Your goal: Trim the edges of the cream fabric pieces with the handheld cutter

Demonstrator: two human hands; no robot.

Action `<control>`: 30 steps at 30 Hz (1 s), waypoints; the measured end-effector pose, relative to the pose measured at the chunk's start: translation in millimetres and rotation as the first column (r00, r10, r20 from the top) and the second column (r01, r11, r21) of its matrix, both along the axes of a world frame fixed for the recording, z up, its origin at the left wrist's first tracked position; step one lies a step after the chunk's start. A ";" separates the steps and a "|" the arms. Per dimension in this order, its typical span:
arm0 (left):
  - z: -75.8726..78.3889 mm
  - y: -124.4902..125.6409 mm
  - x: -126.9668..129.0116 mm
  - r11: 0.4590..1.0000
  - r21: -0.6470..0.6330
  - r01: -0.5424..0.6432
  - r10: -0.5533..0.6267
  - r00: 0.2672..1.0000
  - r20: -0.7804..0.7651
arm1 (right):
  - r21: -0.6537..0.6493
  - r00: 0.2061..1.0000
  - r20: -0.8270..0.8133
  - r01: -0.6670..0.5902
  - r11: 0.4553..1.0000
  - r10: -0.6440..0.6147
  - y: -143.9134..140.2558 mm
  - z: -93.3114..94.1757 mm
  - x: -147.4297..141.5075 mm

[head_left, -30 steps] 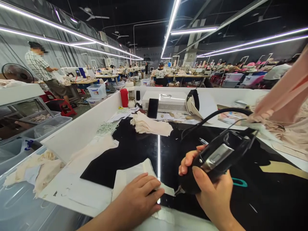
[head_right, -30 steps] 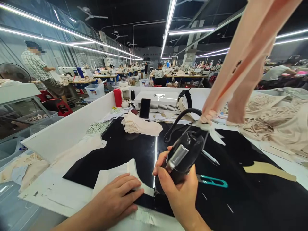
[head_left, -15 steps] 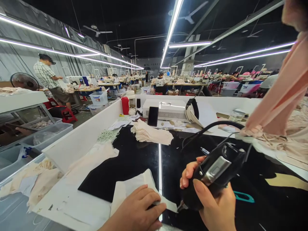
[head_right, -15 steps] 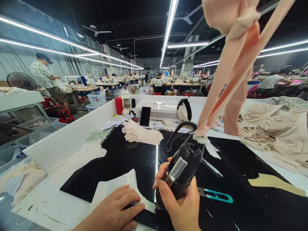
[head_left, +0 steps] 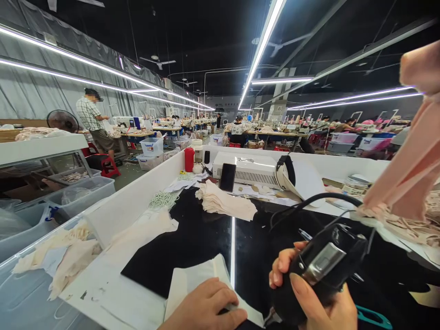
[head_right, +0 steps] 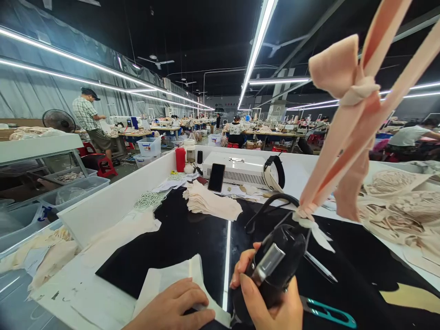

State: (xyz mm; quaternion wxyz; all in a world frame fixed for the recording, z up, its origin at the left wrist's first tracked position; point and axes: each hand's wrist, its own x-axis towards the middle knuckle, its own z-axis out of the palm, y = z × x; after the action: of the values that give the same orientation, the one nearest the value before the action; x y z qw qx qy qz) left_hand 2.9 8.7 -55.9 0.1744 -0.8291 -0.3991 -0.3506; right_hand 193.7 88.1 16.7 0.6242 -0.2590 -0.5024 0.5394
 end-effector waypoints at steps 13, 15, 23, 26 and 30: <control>4.2 0.5 0.4 0.998 0.066 -0.017 0.017 1.000 -0.001 | 0.079 0.998 0.042 -0.047 0.996 0.044 6.4 -2.3 4.9; 2.6 1.2 0.6 0.996 0.082 -0.018 0.018 1.000 -0.002 | 0.120 0.997 0.060 -0.065 0.991 0.058 10.1 -4.7 6.9; 3.3 -0.5 -2.6 1.000 -0.008 0.012 -0.012 1.000 -0.020 | -0.008 1.000 -0.006 -0.012 1.000 0.012 -1.8 1.7 0.2; 5.0 -1.3 -4.1 0.999 -0.031 0.013 -0.014 1.000 -0.026 | -0.035 1.000 -0.016 -0.001 0.999 0.000 -5.6 4.9 -2.6; 2.7 -0.8 -4.3 0.999 -0.035 0.017 -0.019 0.999 -0.042 | -0.040 1.000 -0.013 -0.005 0.999 0.004 -5.2 5.7 -2.6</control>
State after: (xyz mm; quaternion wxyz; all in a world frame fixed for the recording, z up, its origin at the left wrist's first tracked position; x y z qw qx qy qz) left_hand -1.4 7.8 -53.2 0.1652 -0.8428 -0.3938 -0.3276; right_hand 191.1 82.9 22.4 0.6211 -0.2667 -0.4879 0.5524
